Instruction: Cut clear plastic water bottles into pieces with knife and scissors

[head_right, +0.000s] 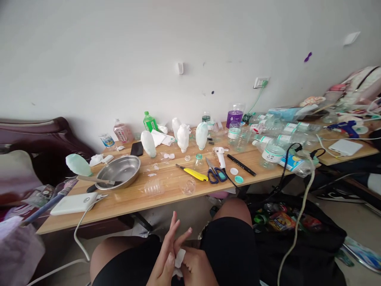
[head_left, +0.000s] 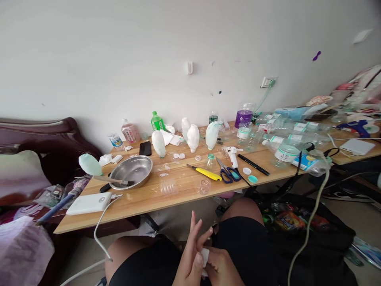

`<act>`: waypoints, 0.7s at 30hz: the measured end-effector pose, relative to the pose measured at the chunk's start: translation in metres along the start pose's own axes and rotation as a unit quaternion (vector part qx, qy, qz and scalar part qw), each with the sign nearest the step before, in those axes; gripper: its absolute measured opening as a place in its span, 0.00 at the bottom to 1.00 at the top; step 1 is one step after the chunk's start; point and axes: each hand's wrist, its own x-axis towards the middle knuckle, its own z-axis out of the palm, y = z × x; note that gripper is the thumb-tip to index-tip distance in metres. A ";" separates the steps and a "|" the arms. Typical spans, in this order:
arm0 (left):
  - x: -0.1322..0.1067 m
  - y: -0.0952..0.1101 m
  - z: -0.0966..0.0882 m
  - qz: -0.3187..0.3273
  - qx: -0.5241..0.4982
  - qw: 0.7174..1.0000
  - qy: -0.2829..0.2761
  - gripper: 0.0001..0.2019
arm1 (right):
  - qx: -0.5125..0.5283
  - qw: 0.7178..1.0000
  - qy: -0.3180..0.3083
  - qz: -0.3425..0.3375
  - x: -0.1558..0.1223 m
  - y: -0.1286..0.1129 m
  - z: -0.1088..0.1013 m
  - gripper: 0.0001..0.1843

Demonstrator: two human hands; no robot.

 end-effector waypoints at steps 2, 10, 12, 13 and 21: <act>0.000 0.005 -0.002 0.024 0.036 0.999 0.023 0.24 | -0.087 0.995 0.031 -0.033 -0.004 0.004 -0.014 0.18; 0.062 0.068 -0.098 0.211 0.509 0.806 0.219 0.28 | -0.281 0.946 0.145 0.064 0.001 -0.010 -0.079 0.17; 0.093 0.076 -0.116 0.224 0.592 0.760 0.150 0.36 | -0.299 0.939 0.141 0.092 0.005 -0.018 -0.073 0.19; 0.107 0.077 -0.122 0.222 0.617 0.746 0.117 0.38 | -0.314 0.936 0.131 0.094 0.007 -0.020 -0.068 0.19; 0.125 0.072 -0.155 0.152 0.551 0.813 0.112 0.26 | -0.455 0.878 0.117 -0.091 0.049 -0.024 -0.036 0.24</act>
